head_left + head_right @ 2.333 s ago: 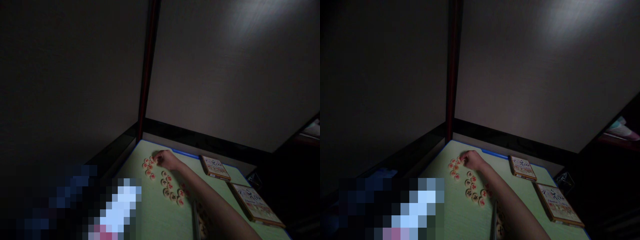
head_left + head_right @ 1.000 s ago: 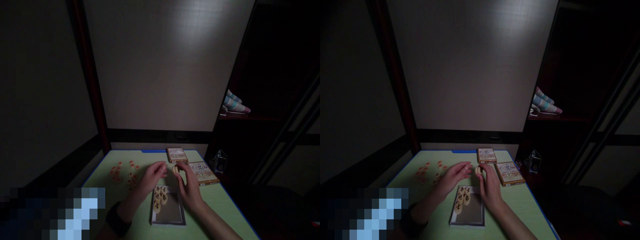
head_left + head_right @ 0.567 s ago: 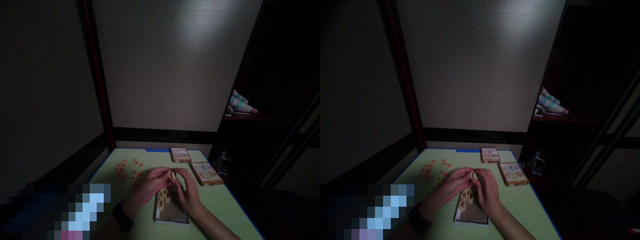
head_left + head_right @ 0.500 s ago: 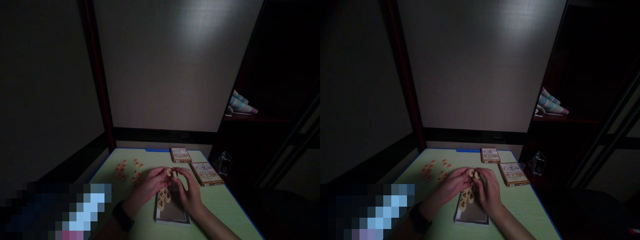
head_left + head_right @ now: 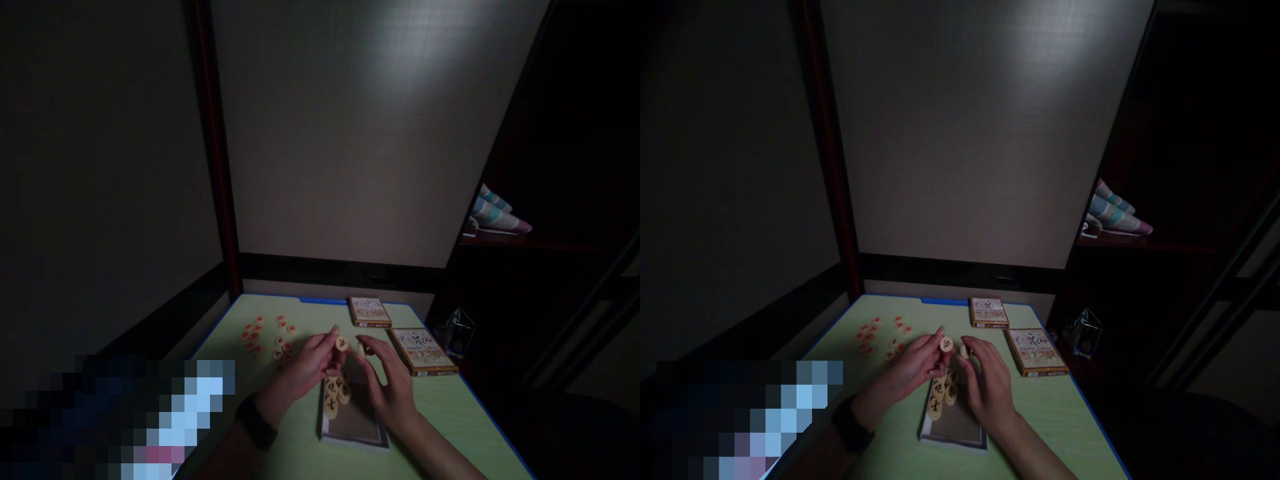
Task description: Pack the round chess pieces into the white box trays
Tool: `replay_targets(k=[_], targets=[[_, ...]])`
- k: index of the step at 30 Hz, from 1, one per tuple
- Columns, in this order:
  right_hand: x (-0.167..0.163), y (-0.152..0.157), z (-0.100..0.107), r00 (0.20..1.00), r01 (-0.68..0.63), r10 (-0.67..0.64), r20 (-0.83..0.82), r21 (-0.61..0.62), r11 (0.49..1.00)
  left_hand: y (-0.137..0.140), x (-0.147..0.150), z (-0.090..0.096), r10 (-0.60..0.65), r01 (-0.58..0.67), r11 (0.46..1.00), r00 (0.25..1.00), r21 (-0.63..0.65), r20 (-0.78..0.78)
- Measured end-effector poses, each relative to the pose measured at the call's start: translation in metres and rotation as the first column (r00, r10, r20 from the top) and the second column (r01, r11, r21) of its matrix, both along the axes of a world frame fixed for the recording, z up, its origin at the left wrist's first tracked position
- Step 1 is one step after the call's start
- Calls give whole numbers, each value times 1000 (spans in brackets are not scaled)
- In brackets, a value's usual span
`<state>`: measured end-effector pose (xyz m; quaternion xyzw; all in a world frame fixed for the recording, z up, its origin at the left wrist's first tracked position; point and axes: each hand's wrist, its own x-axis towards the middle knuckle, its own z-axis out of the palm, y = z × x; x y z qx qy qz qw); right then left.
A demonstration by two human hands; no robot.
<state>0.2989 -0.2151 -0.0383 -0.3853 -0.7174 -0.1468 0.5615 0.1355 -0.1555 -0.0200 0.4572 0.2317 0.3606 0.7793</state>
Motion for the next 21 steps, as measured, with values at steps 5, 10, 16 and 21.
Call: replay_targets(k=[5, 10, 16, 21], targets=[[2, 2, -2, 1000, 22, -23, -2, -21, 1000, 3, -3, -3, -2, 10, 999, 991, -52, 137], [3, 3, -3, 1000, 12, -11, -4, 15, 1000, 8, -3, -11, -4, 3, 1000, 984, 4, 178], [2, 1, -1, 999, 37, -37, -2, 20, 999, 5, 0, -10, 1, -2, 1000, 998, 5, 66], [1, 0, 2, 1000, 10, -10, 23, 7, 1000, 2, 5, -11, -24, 20, 998, 998, 57, 57]])
